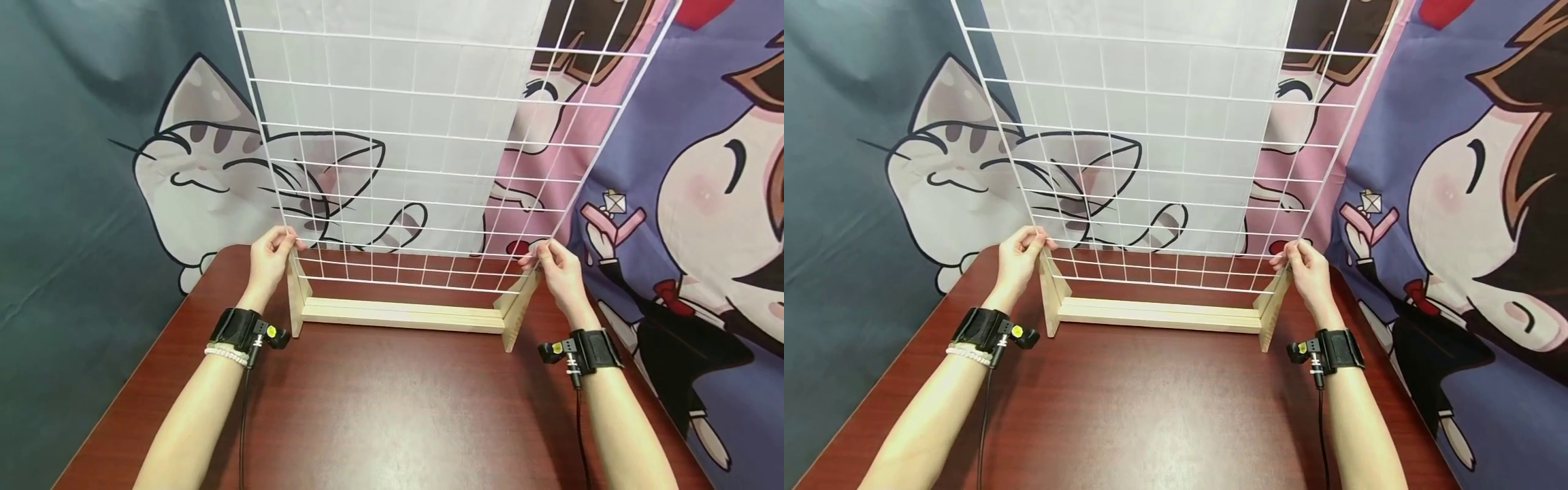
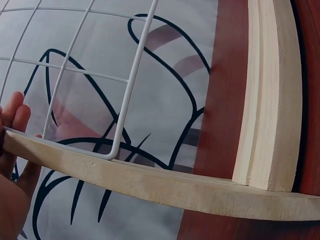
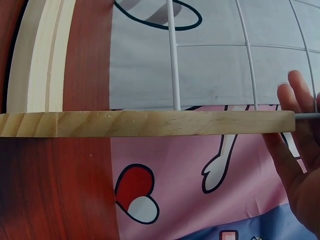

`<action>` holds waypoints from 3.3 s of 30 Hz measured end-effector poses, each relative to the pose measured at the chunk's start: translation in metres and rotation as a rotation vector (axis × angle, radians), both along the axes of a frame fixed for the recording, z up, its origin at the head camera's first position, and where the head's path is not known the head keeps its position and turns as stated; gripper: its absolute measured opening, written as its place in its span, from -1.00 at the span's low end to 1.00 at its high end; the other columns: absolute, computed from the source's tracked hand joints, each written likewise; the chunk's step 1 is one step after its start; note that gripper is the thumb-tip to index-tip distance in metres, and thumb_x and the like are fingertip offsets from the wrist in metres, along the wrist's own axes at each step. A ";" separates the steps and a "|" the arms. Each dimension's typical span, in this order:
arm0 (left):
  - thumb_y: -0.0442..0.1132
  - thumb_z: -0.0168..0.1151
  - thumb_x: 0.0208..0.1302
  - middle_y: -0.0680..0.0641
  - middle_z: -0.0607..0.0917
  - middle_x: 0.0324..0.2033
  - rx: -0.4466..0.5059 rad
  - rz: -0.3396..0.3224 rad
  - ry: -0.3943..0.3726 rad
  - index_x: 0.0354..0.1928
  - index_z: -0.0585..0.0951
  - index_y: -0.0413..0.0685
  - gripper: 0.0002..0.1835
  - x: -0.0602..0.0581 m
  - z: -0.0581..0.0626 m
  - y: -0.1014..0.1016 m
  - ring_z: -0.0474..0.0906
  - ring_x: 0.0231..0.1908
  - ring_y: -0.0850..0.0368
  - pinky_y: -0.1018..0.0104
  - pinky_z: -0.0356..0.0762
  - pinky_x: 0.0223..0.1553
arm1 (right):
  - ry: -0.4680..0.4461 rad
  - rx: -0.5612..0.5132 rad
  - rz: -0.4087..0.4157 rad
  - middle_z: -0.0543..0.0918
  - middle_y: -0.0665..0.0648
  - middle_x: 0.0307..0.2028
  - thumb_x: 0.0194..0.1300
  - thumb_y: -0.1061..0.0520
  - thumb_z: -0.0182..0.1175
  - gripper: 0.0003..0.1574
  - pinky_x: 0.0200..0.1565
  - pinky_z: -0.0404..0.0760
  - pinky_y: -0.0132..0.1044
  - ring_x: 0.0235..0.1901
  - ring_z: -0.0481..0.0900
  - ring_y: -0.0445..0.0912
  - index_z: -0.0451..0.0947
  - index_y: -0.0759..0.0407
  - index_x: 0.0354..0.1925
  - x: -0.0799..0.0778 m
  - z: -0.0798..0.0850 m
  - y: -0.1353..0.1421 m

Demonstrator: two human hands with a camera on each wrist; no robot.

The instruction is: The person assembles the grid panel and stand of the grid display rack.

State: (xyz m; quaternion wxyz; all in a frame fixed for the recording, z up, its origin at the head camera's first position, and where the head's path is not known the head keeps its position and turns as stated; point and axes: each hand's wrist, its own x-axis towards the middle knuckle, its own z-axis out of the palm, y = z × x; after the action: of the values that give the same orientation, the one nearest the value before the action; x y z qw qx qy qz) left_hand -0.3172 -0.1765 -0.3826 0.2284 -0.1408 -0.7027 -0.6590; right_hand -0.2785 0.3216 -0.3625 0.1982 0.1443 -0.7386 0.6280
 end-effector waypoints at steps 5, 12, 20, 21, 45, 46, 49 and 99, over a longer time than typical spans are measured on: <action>-0.47 0.09 0.35 0.12 0.75 -0.52 0.007 -0.003 0.015 -0.21 0.47 -0.62 -0.80 0.000 -0.007 0.000 0.69 -0.37 0.39 0.55 0.54 -0.20 | -0.003 0.007 0.007 0.73 -0.04 -0.51 0.49 0.28 -0.11 -0.60 -0.41 0.61 -0.47 -0.52 0.68 -0.25 0.25 0.72 -0.30 -0.003 -0.004 0.001; -0.44 0.08 0.37 0.22 0.74 -0.50 0.022 -0.009 -0.003 -0.18 0.48 -0.61 -0.78 0.002 -0.012 0.000 0.69 -0.33 0.42 0.57 0.52 -0.16 | -0.012 -0.007 0.008 0.75 -0.08 -0.49 0.48 0.31 -0.10 -0.70 -0.35 0.61 -0.50 -0.48 0.70 -0.25 0.32 0.61 -0.30 -0.013 -0.023 0.011; -0.42 0.10 0.36 0.36 0.70 -0.46 -0.011 0.071 -0.022 -0.17 0.51 -0.57 -0.79 0.003 -0.011 0.004 0.61 -0.30 0.54 0.62 0.44 -0.17 | -0.012 0.032 -0.038 0.75 -0.20 -0.42 0.48 0.27 -0.08 -0.65 -0.26 0.57 -0.56 -0.38 0.71 -0.32 0.30 0.64 -0.31 -0.015 -0.028 0.014; -0.42 0.11 0.36 0.39 0.69 -0.46 -0.017 0.086 -0.024 -0.17 0.52 -0.56 -0.78 0.003 -0.011 0.004 0.58 -0.30 0.57 0.63 0.43 -0.17 | -0.013 0.037 -0.044 0.75 -0.21 -0.42 0.49 0.26 -0.08 -0.63 -0.25 0.56 -0.56 -0.37 0.71 -0.32 0.30 0.65 -0.30 -0.015 -0.027 0.014; -0.38 0.09 0.38 0.22 0.67 -0.52 -0.025 0.139 -0.025 -0.23 0.53 -0.56 -0.76 0.003 -0.003 0.014 0.62 -0.36 0.44 0.60 0.44 -0.18 | -0.031 0.082 -0.057 0.74 -0.18 -0.46 0.47 0.28 -0.05 -0.62 -0.25 0.56 -0.57 -0.36 0.70 -0.35 0.29 0.70 -0.28 -0.002 -0.006 0.000; -0.38 0.09 0.38 0.21 0.67 -0.52 -0.024 0.142 -0.022 -0.22 0.53 -0.57 -0.76 0.003 -0.003 0.014 0.62 -0.36 0.43 0.60 0.44 -0.18 | -0.032 0.085 -0.059 0.74 -0.19 -0.46 0.47 0.28 -0.05 -0.62 -0.24 0.56 -0.57 -0.36 0.70 -0.36 0.30 0.70 -0.28 -0.001 -0.007 0.001; -0.38 0.10 0.38 0.19 0.68 -0.52 -0.020 0.154 -0.009 -0.23 0.55 -0.56 -0.76 0.001 -0.007 0.013 0.61 -0.37 0.41 0.61 0.44 -0.19 | -0.026 0.089 -0.059 0.74 -0.21 -0.44 0.47 0.26 -0.05 -0.61 -0.23 0.56 -0.58 -0.36 0.71 -0.36 0.30 0.70 -0.29 -0.001 -0.007 0.001; -0.39 0.06 0.40 -0.51 0.62 -0.30 -0.082 0.216 0.012 -0.28 0.51 -0.58 -0.76 0.015 -0.006 0.017 0.59 -0.32 0.41 0.62 0.45 -0.19 | 0.000 0.136 -0.085 0.72 -0.30 -0.43 0.43 0.32 0.00 -0.70 -0.24 0.52 -0.60 -0.34 0.67 -0.44 0.41 0.66 -0.28 0.005 -0.009 0.002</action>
State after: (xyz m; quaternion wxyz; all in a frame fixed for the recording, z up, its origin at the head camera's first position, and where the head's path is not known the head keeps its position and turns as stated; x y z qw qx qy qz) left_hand -0.3025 -0.1597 -0.3890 0.2965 -0.0773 -0.7387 -0.6004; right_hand -0.2739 0.3234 -0.3716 0.2143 0.1258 -0.7851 0.5673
